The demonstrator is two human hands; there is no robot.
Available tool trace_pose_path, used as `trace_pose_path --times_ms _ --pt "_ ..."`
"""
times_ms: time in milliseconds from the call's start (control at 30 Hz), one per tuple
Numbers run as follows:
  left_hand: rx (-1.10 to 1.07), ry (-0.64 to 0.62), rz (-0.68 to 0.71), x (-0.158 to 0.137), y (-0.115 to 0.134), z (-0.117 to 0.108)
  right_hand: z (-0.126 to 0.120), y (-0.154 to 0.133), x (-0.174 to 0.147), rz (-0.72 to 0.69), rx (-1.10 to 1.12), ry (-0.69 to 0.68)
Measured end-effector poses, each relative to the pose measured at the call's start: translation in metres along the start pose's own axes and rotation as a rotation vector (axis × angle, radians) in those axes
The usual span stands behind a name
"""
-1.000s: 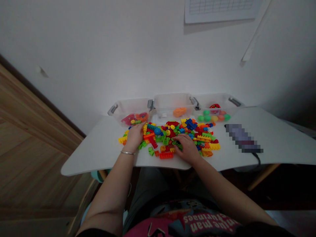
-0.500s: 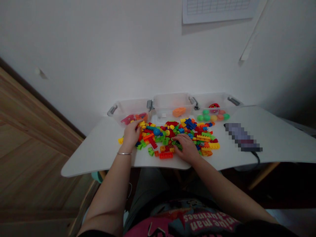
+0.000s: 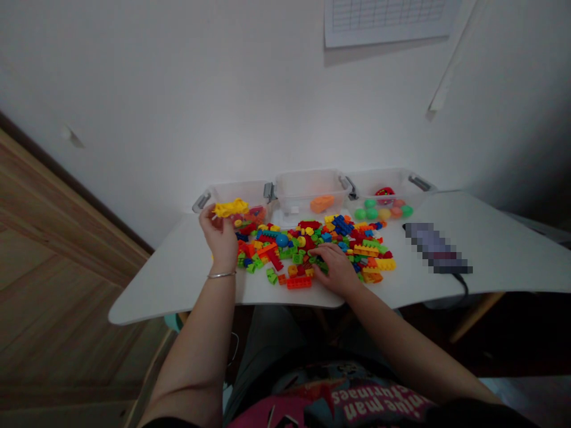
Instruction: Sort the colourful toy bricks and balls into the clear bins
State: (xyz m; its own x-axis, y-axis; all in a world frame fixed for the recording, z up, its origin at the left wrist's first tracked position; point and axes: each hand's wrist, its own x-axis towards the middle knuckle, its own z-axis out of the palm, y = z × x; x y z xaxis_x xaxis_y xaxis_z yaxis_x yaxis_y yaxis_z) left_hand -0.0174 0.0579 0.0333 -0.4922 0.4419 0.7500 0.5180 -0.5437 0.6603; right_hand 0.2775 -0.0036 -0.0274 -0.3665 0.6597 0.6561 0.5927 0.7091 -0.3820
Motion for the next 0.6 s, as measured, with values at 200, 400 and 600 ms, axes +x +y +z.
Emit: trace_pose_path --times_ms 200,400,600 --pt "0.029 0.118 -0.194 0.028 -0.004 0.020 0.000 0.000 0.000 -0.001 -0.004 0.002" --pt "0.477 0.075 -0.356 0.049 -0.004 0.026 0.000 -0.001 0.000 0.004 -0.004 -0.002" --pt "0.864 -0.079 -0.334 0.054 -0.001 0.029 -0.001 0.000 0.001 0.023 0.005 -0.022"
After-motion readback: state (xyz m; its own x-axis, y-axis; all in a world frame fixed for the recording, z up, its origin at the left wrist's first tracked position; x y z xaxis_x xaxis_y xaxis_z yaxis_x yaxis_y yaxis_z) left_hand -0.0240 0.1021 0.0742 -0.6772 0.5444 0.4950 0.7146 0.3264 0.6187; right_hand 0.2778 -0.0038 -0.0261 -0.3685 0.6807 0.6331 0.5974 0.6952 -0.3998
